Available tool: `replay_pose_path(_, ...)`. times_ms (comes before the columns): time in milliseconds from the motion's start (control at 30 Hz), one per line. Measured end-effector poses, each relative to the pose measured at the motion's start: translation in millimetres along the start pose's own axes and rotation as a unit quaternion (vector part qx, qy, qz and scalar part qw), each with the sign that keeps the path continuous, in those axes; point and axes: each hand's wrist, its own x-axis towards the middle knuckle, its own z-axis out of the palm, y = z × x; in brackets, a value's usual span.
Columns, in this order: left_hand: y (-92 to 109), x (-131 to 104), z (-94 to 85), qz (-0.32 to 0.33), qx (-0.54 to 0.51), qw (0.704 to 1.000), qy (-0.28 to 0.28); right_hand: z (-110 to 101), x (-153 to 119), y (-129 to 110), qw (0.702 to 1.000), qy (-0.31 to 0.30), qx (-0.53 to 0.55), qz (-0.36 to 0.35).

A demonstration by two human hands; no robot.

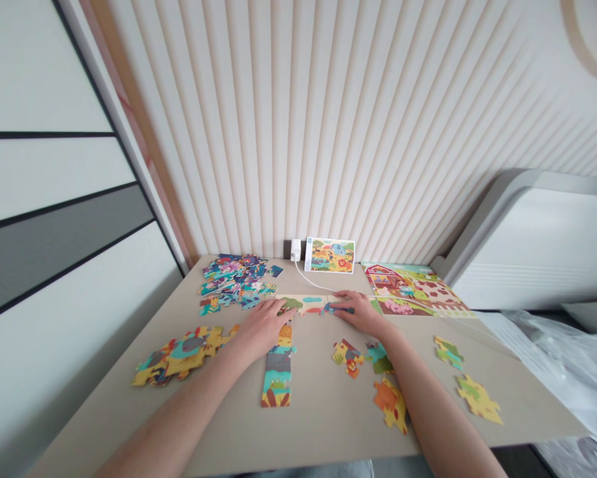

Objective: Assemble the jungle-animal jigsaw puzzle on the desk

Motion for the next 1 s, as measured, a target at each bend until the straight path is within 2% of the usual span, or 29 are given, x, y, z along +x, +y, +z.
replay_pose_path(400,-1.3,-0.8,0.6,0.003,0.002,1.0,0.013,-5.0,0.7,-5.9,0.999,-0.023,-0.023,0.002)
replay_pose_path(767,-3.4,-0.2,3.0,0.016,0.01,1.0,0.024,-8.4,-4.1,-15.8,1.0,0.022,0.007,0.021)
replay_pose_path(900,-3.1,0.0,2.9,0.019,0.019,0.999,0.026,-26.2,-12.5,-14.1,0.993,0.104,0.035,0.044)
replay_pose_path(1000,-2.9,0.1,2.6,0.021,0.027,0.999,0.029,-43.0,-35.6,-4.8,0.986,0.146,0.028,0.079)
